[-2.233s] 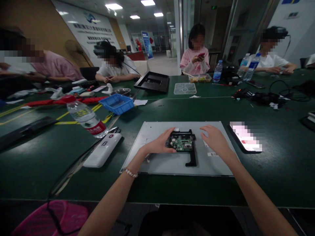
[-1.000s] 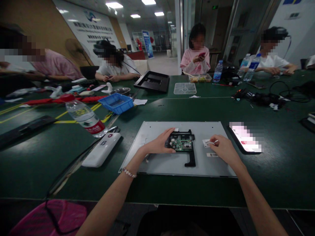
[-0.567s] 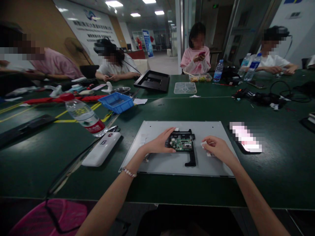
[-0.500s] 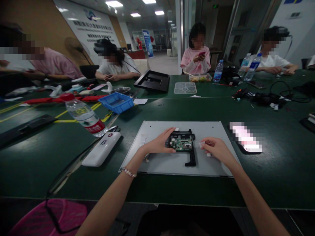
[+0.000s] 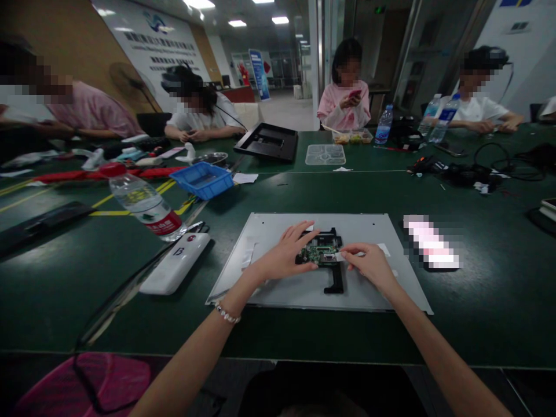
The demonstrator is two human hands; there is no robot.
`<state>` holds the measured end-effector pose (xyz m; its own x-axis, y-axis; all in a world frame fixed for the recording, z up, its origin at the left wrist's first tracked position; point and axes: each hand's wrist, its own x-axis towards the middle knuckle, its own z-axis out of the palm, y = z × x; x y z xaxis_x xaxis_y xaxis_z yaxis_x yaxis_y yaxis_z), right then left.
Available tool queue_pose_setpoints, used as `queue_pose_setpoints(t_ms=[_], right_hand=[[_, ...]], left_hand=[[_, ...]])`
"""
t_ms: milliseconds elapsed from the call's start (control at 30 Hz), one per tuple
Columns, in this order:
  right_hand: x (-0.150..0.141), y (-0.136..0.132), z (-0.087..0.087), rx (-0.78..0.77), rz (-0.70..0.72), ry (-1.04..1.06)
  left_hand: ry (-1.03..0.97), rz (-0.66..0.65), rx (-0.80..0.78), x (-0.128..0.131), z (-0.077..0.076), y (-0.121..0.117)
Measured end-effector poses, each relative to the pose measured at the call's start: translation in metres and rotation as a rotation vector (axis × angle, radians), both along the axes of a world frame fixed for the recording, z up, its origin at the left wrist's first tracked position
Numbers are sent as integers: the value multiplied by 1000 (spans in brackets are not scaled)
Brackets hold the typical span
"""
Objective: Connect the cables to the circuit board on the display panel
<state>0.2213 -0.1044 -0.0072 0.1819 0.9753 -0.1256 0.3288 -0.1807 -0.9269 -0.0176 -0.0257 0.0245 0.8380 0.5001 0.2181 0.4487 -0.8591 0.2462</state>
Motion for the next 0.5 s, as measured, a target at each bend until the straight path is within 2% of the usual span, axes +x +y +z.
queue_pose_setpoints(t_ms=[200, 367, 500], right_hand=[[0, 5, -12, 93, 3, -64], [-2, 4, -11, 158, 61, -171], [-4, 2, -6, 201, 106, -338]], left_hand=[[78, -133, 146, 29, 6, -26], [131, -118, 187, 40, 1, -35], [129, -109, 168, 41, -3, -34]])
